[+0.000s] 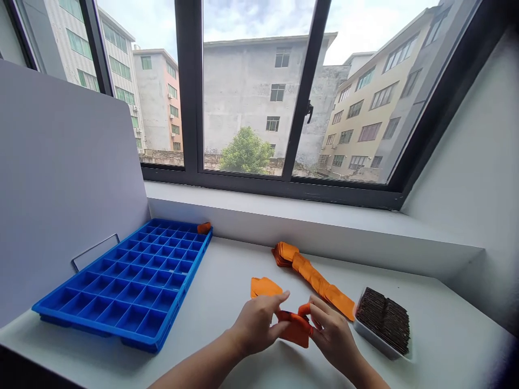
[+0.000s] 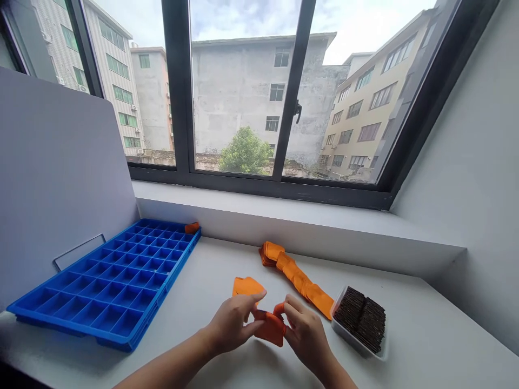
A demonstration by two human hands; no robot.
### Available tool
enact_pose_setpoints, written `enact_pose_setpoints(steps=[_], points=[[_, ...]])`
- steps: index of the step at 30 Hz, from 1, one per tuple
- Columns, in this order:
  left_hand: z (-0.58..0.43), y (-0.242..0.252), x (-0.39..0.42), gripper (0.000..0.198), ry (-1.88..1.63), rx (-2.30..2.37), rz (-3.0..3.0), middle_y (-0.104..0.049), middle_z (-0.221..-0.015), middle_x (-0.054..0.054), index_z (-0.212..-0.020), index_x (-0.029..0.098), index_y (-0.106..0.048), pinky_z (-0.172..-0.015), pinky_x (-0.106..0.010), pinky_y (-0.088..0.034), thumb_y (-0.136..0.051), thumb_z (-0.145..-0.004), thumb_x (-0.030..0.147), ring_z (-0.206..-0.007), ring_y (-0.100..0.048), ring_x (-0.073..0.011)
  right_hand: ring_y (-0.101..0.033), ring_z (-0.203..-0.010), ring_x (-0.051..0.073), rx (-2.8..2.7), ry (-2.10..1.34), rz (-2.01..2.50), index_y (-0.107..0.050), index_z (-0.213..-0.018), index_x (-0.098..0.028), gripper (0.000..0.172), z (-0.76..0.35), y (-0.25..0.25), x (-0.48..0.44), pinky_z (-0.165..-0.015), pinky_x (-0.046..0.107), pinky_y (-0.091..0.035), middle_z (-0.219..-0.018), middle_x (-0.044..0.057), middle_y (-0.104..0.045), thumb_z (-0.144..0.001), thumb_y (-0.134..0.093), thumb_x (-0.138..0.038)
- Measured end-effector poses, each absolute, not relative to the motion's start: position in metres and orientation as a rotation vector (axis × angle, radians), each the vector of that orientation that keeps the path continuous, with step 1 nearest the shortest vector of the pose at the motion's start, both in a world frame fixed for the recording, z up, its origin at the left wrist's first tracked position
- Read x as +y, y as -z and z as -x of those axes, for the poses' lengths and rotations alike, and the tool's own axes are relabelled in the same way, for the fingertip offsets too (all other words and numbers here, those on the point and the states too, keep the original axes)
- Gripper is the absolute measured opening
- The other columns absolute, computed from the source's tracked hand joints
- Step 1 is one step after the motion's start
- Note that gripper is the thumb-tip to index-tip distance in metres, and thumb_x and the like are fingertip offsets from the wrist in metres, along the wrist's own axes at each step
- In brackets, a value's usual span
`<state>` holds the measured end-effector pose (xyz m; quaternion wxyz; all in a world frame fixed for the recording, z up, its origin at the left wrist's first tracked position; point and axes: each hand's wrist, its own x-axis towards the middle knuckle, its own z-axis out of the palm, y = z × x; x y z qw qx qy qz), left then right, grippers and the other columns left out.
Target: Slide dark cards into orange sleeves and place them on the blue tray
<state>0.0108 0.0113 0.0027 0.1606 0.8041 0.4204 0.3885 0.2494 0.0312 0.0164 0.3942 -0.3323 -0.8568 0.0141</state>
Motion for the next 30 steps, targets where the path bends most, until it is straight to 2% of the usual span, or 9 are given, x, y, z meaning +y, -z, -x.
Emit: enact_pose_setpoints(steps=[1,2,5,7,11,18,21,25,30], points=[[-0.011,-0.001,0.012,0.068,-1.097,1.202,-2.287,-0.083,-0.105,-0.011,-0.152,0.021,-0.064,-0.078,-0.041,-0.06,-0.086,-0.088,0.028,-0.077,-0.073,-0.0247,-0.052,-0.056,0.012,-2.172,-0.004,0.845,-0.07,-0.086,-0.022,0.035,-0.249,-0.015,0.032,-0.053,0.024,-0.041,-0.074,-0.002,-0.055,-0.11,-0.059,-0.045],[-0.011,-0.001,0.013,0.067,-1.086,1.198,-2.285,-0.083,-0.105,-0.011,-0.151,0.021,-0.064,-0.078,-0.041,-0.06,-0.085,-0.088,0.025,-0.076,-0.073,-0.0241,-0.051,-0.056,0.012,-2.169,0.024,0.845,-0.069,-0.085,-0.022,0.036,-0.249,-0.014,0.033,-0.054,0.024,-0.041,-0.074,-0.002,-0.055,-0.109,-0.059,-0.047],[-0.013,-0.001,0.013,0.042,-1.083,1.168,-2.318,-0.083,-0.098,-0.009,-0.134,0.021,-0.077,-0.079,-0.039,-0.06,-0.078,-0.092,0.018,-0.077,-0.075,-0.0235,-0.051,-0.055,0.011,-2.155,0.055,0.855,-0.067,-0.082,-0.022,0.04,-0.249,-0.012,0.035,-0.054,0.024,-0.038,-0.072,-0.003,-0.054,-0.109,-0.058,-0.049],[-0.014,-0.004,0.011,0.035,-1.098,1.151,-2.345,-0.084,-0.098,-0.009,-0.129,0.022,-0.08,-0.079,-0.037,-0.06,-0.074,-0.095,0.016,-0.083,-0.076,-0.0245,-0.05,-0.055,0.011,-2.151,0.058,0.871,-0.066,-0.081,-0.021,0.042,-0.248,-0.012,0.035,-0.055,0.024,-0.037,-0.072,-0.003,-0.054,-0.11,-0.056,-0.049],[-0.016,-0.008,0.01,0.03,-1.143,1.11,-2.387,-0.085,-0.105,-0.009,-0.126,0.026,-0.082,-0.082,-0.036,-0.059,-0.068,-0.101,0.017,-0.092,-0.078,-0.025,-0.048,-0.056,0.011,-2.155,0.079,0.896,-0.062,-0.078,-0.02,0.045,-0.246,-0.012,0.033,-0.056,0.023,-0.035,-0.072,-0.003,-0.054,-0.111,-0.053,-0.048],[-0.012,-0.002,0.015,0.026,-1.254,1.07,-2.378,-0.085,-0.097,-0.007,-0.121,0.031,-0.085,-0.078,-0.035,-0.06,-0.069,-0.103,0.022,-0.083,-0.077,-0.0233,-0.046,-0.056,0.01,-2.15,0.107,0.885,-0.063,-0.077,-0.019,0.048,-0.244,-0.009,0.034,-0.057,0.025,-0.033,-0.074,-0.001,-0.058,-0.11,-0.056,-0.054],[-0.008,-0.001,0.019,0.027,-1.317,1.047,-2.308,-0.086,-0.098,-0.007,-0.123,0.032,-0.085,-0.078,-0.036,-0.06,-0.068,-0.103,0.024,-0.083,-0.078,-0.024,-0.049,-0.058,0.011,-2.164,0.116,0.868,-0.068,-0.083,-0.019,0.043,-0.246,-0.012,0.033,-0.058,0.025,-0.036,-0.075,-0.001,-0.059,-0.104,-0.066,-0.058],[-0.003,-0.001,0.023,0.029,-1.352,1.051,-2.237,-0.087,-0.102,-0.007,-0.124,0.031,-0.084,-0.077,-0.036,-0.061,-0.067,-0.103,0.022,-0.084,-0.081,-0.0249,-0.051,-0.06,0.011,-2.165,0.101,0.88,-0.075,-0.097,-0.02,0.033,-0.247,-0.017,0.031,-0.059,0.025,-0.04,-0.079,0.0,-0.059,-0.102,-0.07,-0.053],[0.001,-0.001,0.024,0.028,-1.345,1.063,-2.231,-0.087,-0.101,-0.007,-0.123,0.031,-0.084,-0.081,-0.038,-0.062,-0.066,-0.103,0.023,-0.087,-0.082,-0.0258,-0.058,-0.068,0.013,-2.185,-0.081,0.846,-0.074,-0.111,-0.023,0.025,-0.246,-0.013,0.033,-0.061,0.025,-0.049,-0.087,0.002,-0.062,-0.102,-0.072,-0.046]])
